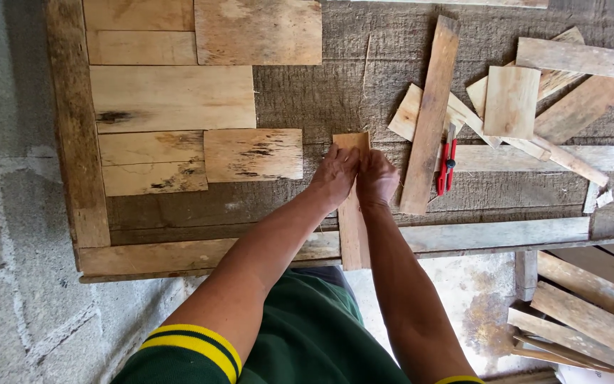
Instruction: Manually arranging and cutting wood veneer pieces to fit a pattern on a wooden surface.
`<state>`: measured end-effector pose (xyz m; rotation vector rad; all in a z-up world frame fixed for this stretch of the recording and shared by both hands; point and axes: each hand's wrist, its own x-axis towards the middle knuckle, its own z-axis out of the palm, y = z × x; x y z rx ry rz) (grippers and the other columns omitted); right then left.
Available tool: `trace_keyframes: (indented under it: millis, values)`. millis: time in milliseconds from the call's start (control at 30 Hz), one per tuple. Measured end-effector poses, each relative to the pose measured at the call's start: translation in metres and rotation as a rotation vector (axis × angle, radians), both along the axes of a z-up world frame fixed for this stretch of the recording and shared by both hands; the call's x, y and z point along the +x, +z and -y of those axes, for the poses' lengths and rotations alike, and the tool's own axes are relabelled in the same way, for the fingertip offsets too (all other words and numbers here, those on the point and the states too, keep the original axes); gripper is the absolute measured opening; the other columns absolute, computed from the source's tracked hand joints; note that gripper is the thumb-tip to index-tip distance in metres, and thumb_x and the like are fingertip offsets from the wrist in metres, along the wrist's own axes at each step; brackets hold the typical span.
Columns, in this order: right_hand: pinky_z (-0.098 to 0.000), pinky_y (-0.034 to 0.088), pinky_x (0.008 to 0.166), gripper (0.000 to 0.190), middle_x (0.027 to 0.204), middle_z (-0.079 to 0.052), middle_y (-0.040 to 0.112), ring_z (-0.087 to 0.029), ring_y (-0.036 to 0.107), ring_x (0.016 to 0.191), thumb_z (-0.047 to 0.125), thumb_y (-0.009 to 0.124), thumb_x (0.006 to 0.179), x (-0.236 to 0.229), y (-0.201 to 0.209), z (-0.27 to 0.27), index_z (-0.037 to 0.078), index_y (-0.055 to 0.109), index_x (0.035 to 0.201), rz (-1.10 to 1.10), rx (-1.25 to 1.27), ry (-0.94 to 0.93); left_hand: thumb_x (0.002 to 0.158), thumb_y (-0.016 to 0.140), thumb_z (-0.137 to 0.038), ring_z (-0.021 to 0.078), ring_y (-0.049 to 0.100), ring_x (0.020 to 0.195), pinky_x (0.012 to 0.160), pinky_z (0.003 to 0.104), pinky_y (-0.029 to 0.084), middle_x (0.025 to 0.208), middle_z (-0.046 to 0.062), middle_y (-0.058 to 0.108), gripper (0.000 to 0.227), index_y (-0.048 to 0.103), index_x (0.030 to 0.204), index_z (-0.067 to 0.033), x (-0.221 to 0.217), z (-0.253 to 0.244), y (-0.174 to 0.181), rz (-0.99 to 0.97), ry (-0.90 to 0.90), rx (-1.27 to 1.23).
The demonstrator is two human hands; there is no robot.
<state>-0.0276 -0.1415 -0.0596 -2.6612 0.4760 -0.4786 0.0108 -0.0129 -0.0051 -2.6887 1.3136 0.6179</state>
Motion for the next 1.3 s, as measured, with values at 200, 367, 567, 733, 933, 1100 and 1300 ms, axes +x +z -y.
trace_keyframes:
  millis: [200, 367, 567, 733, 933, 1100, 1300]
  values:
    - [-0.0372, 0.050, 0.041, 0.032, 0.066, -0.007, 0.068, -0.020, 0.061, 0.047, 0.026, 0.068, 0.105, -0.003, -0.015, 0.006, 0.012, 0.060, 0.077, -0.010, -0.024, 0.025, 0.101, 0.050, -0.019, 0.0267, 0.038, 0.143, 0.126, 0.047, 0.018, 0.164, 0.011, 0.033, 0.050, 0.051, 0.151, -0.0109, 0.002, 0.002, -0.009, 0.034, -0.028, 0.028]
    - [-0.0333, 0.048, 0.037, 0.034, 0.064, -0.004, 0.067, -0.014, 0.057, 0.043, 0.028, 0.065, 0.108, -0.003, -0.021, 0.007, 0.013, 0.061, 0.078, -0.040, -0.063, 0.035, 0.102, 0.042, -0.016, 0.0245, 0.025, 0.152, 0.128, 0.046, 0.007, 0.170, 0.006, 0.019, 0.053, 0.042, 0.154, -0.0200, 0.005, 0.000, 0.015, -0.059, 0.021, 0.054]
    - [-0.0335, 0.049, 0.037, 0.031, 0.066, -0.004, 0.069, -0.014, 0.059, 0.045, 0.030, 0.063, 0.107, 0.000, -0.018, 0.003, 0.015, 0.064, 0.079, -0.031, -0.104, 0.035, 0.103, 0.035, -0.016, 0.0244, 0.016, 0.154, 0.127, 0.044, 0.003, 0.168, 0.004, 0.015, 0.055, 0.031, 0.158, -0.0202, -0.004, 0.008, -0.046, -0.101, 0.129, -0.065]
    - [-0.0364, 0.051, 0.039, 0.030, 0.069, -0.005, 0.071, -0.018, 0.064, 0.046, 0.029, 0.066, 0.105, 0.002, -0.008, -0.002, 0.014, 0.064, 0.079, -0.061, -0.094, 0.020, 0.107, 0.029, -0.020, 0.0235, 0.015, 0.156, 0.129, 0.044, 0.000, 0.169, 0.004, 0.015, 0.052, 0.031, 0.159, -0.0224, 0.005, 0.000, 0.014, -0.076, 0.123, -0.070]
    - [-0.0360, 0.057, 0.049, 0.020, 0.077, -0.008, 0.075, -0.021, 0.070, 0.056, 0.026, 0.065, 0.101, -0.003, 0.004, 0.017, 0.013, 0.073, 0.088, -0.113, 0.103, -0.014, 0.111, 0.030, -0.023, 0.0245, 0.019, 0.158, 0.132, 0.046, 0.000, 0.176, 0.006, 0.014, 0.050, 0.031, 0.162, -0.0206, -0.002, 0.001, -0.016, -0.082, -0.017, 0.154]
    - [-0.0398, 0.060, 0.078, 0.020, 0.095, -0.015, 0.077, -0.026, 0.074, 0.082, 0.023, 0.069, 0.096, -0.030, 0.007, 0.055, 0.011, 0.081, 0.106, -0.302, 0.228, -0.033, 0.103, 0.037, -0.032, 0.0294, 0.019, 0.155, 0.125, 0.051, 0.004, 0.169, 0.008, 0.011, 0.063, 0.017, 0.159, -0.0122, 0.000, 0.000, -0.020, 0.145, -0.102, 0.163]
    - [-0.0358, 0.061, 0.079, 0.017, 0.095, -0.009, 0.079, -0.020, 0.076, 0.083, 0.017, 0.072, 0.086, -0.045, 0.005, 0.058, 0.008, 0.078, 0.099, -0.479, 0.440, -0.167, 0.103, 0.053, -0.023, 0.0366, 0.040, 0.144, 0.122, 0.055, 0.024, 0.177, 0.018, 0.008, 0.075, 0.017, 0.168, -0.0325, 0.003, 0.002, 0.017, -0.093, -0.111, 0.194]
